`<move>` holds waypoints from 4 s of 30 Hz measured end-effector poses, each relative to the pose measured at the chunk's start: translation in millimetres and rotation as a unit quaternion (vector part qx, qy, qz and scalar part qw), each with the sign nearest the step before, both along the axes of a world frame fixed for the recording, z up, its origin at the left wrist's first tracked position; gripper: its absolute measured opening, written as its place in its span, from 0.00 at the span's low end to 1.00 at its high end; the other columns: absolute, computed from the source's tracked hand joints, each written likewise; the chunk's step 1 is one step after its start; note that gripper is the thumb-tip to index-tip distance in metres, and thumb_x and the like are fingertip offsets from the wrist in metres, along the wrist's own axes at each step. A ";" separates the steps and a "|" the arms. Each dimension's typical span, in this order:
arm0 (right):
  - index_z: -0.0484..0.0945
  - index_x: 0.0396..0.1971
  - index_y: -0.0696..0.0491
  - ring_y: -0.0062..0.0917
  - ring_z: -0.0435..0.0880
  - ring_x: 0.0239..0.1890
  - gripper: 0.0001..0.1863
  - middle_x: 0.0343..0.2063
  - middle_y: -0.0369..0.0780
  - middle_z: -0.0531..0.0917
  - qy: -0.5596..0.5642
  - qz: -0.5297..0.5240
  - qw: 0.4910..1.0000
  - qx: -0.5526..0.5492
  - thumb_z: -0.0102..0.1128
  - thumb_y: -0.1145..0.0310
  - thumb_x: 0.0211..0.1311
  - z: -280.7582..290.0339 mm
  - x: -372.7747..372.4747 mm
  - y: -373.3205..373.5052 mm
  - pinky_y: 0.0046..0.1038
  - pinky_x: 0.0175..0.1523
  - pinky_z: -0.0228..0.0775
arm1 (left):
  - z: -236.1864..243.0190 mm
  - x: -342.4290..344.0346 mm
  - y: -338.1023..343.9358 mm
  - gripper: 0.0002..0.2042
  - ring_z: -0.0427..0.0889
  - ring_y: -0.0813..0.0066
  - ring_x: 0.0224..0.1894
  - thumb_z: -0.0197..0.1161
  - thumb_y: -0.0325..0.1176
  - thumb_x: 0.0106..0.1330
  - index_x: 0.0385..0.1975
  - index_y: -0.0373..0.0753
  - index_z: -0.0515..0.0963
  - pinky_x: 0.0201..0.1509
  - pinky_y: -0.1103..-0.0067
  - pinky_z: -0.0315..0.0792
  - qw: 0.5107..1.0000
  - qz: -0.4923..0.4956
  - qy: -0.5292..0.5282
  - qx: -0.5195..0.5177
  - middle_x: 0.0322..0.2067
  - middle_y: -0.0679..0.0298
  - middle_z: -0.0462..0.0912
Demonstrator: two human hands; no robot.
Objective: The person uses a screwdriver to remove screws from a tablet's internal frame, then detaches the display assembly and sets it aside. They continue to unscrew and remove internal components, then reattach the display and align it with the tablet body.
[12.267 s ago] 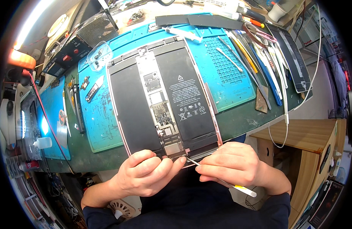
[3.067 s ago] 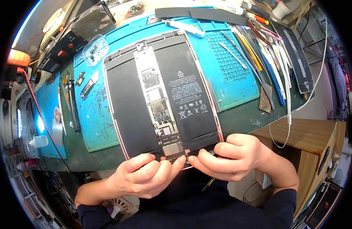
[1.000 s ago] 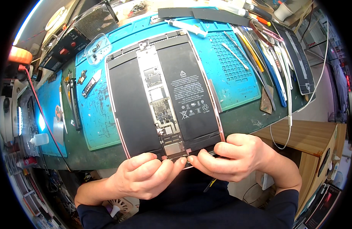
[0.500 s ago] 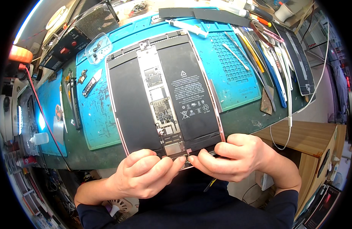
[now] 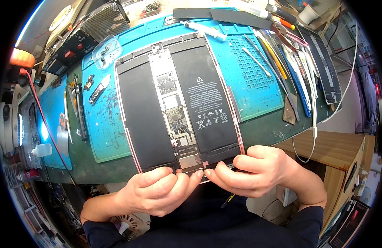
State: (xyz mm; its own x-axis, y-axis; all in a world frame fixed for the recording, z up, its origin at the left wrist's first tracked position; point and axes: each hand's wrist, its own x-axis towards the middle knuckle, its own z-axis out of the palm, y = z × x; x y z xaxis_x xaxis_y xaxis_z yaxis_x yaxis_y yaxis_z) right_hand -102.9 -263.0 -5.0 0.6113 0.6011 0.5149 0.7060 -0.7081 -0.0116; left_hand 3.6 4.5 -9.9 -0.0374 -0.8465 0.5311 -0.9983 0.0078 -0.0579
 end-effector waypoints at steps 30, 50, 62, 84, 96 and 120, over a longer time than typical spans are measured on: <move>0.90 0.41 0.52 0.11 0.70 0.25 0.13 0.38 0.29 0.81 -0.005 -0.001 1.000 0.010 0.71 0.71 0.54 3.5 8.5 1.7 0.16 0.24 0.56 | 0.9 5.0 0.9 0.16 0.74 0.81 0.42 0.70 0.29 0.57 0.46 0.44 0.90 0.51 0.80 0.74 1.000 0.013 0.024 0.000 0.41 0.73 0.78; 0.89 0.43 0.52 0.12 0.71 0.26 0.15 0.39 0.29 0.80 0.020 0.001 1.000 0.016 0.70 0.71 0.52 6.3 9.0 1.4 0.16 0.25 0.59 | -1.8 5.8 0.7 0.18 0.74 0.79 0.41 0.68 0.30 0.52 0.45 0.43 0.91 0.51 0.79 0.75 0.999 0.007 0.041 -0.018 0.40 0.72 0.79; 0.89 0.43 0.52 0.11 0.70 0.25 0.15 0.39 0.29 0.80 0.008 0.006 1.000 0.019 0.70 0.70 0.53 2.5 9.3 1.1 0.16 0.25 0.58 | -0.7 5.4 0.2 0.19 0.75 0.79 0.41 0.67 0.31 0.50 0.45 0.43 0.91 0.52 0.80 0.75 0.998 0.012 0.056 -0.017 0.40 0.72 0.80; 0.89 0.41 0.52 0.11 0.71 0.25 0.12 0.39 0.29 0.81 0.018 0.006 1.000 0.013 0.71 0.71 0.54 6.5 10.2 1.8 0.15 0.25 0.59 | -2.6 5.3 0.7 0.18 0.74 0.80 0.41 0.69 0.30 0.55 0.47 0.42 0.90 0.53 0.80 0.74 0.998 0.010 0.054 -0.013 0.42 0.72 0.79; 0.89 0.40 0.51 0.10 0.71 0.25 0.12 0.40 0.29 0.81 0.019 0.002 1.000 0.009 0.71 0.71 0.54 7.0 9.5 2.1 0.15 0.25 0.60 | -2.7 4.9 1.0 0.17 0.74 0.81 0.42 0.68 0.30 0.56 0.47 0.43 0.90 0.54 0.80 0.74 0.998 0.013 0.054 -0.012 0.42 0.73 0.79; 0.90 0.42 0.53 0.11 0.71 0.25 0.14 0.39 0.29 0.81 0.025 0.004 0.999 0.030 0.71 0.71 0.55 4.1 9.7 1.9 0.16 0.25 0.59 | -0.8 5.9 0.1 0.18 0.75 0.79 0.41 0.68 0.30 0.53 0.45 0.42 0.91 0.52 0.79 0.75 0.998 0.008 0.058 -0.013 0.40 0.72 0.80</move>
State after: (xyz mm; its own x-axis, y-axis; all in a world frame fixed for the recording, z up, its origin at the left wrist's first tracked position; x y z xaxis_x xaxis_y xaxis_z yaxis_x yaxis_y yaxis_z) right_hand -93.2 -261.2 -1.0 0.6318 0.5753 0.5194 0.7095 -0.6991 -0.0888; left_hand 9.5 4.6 -10.8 0.0377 -0.8328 0.5523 -0.9983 -0.0072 0.0572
